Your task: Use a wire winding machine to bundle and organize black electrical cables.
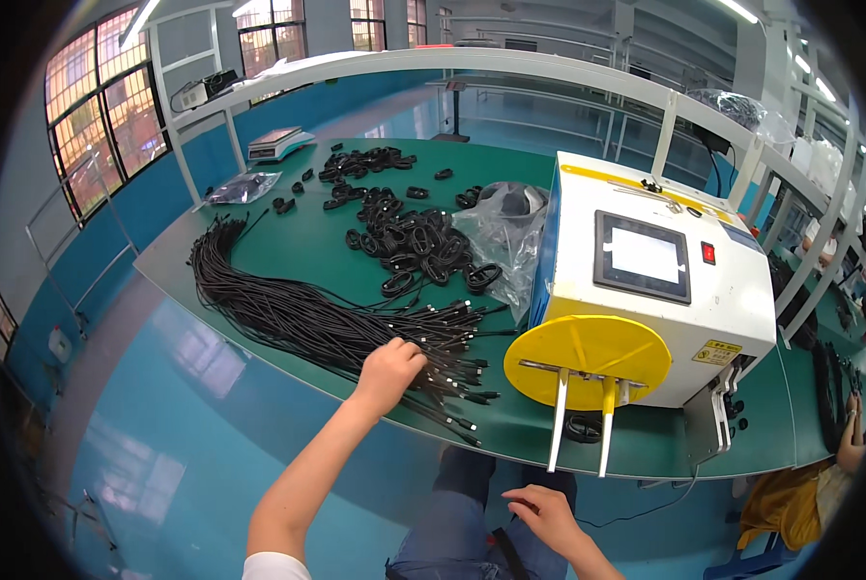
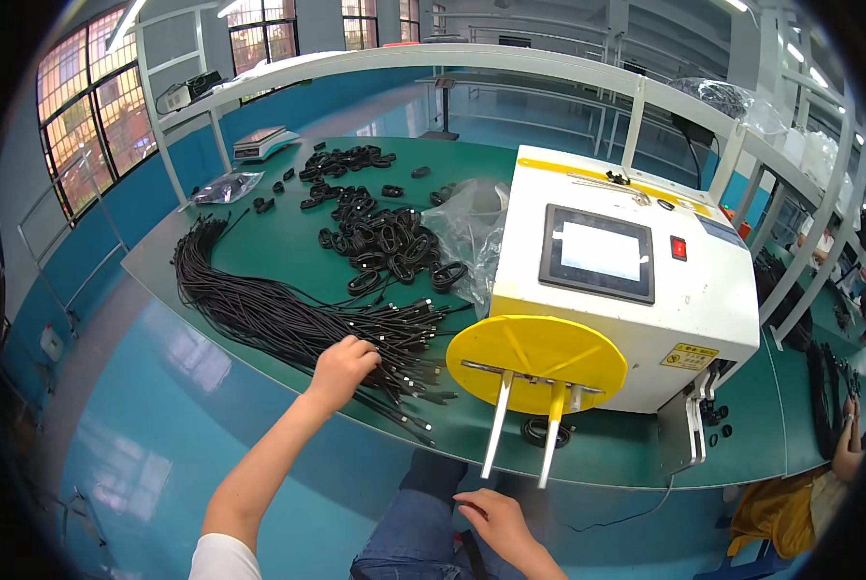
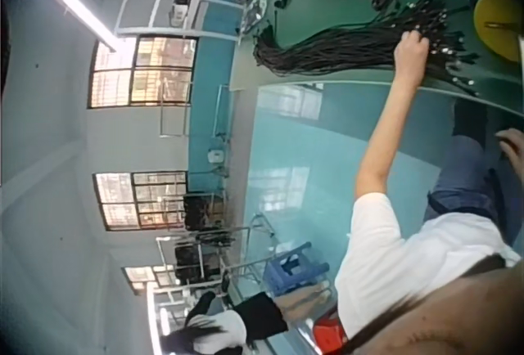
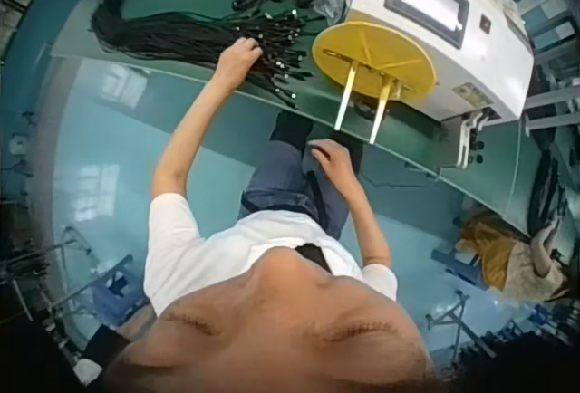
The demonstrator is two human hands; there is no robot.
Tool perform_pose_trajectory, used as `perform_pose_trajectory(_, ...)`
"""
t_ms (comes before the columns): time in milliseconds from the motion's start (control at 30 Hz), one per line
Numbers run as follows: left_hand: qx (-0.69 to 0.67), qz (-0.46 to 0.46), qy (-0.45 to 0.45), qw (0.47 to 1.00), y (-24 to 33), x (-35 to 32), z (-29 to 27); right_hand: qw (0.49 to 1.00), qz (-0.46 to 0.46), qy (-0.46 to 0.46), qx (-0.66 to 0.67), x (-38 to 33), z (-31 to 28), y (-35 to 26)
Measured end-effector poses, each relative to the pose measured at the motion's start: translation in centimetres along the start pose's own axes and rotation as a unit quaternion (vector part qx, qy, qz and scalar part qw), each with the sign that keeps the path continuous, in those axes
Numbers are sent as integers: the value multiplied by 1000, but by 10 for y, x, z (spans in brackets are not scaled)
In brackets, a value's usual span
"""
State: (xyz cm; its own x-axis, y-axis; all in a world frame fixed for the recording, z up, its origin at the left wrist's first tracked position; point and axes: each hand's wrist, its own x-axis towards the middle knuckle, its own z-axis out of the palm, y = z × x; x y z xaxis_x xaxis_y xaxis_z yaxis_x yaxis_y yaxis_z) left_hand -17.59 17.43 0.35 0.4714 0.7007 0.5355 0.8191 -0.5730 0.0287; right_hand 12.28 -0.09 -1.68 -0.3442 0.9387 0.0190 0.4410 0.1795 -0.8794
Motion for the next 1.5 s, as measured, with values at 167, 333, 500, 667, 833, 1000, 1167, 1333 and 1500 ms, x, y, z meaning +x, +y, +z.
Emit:
perform_pose_trajectory(167, -7, -15, 220, 975, 0, 20, -41, 1000, -2, 4, -8, -9, -1, -5)
perform_pose_trajectory(333, -317, -105, 351, 875, 47, 58, -77, 999, -11, 2, -37, -18, -7, -16)
perform_pose_trajectory(500, -328, 195, 220, 898, 137, 81, -122, 989, -98, 111, 5, -48, -66, -73)
perform_pose_trajectory(667, -254, 249, 97, 929, 179, 92, -101, 884, -128, 386, 229, -46, -110, -101)
perform_pose_trajectory(833, -220, 210, 7, 953, 187, 102, -83, 867, -172, 356, -303, -4, -119, -57)
perform_pose_trajectory(1000, -196, 201, -40, 959, 195, 117, -69, 856, -215, 333, -331, 22, -112, -33)
perform_pose_trajectory(1167, -212, 231, -37, 949, 219, 134, -84, 880, -177, 347, -271, 17, -111, -44)
perform_pose_trajectory(1333, -246, 167, -26, 954, 179, 137, -84, 880, -153, 370, -255, 39, -109, -21)
perform_pose_trajectory(1500, -337, 88, -21, 937, 153, 114, -78, 854, -191, 387, -290, 48, -111, -13)
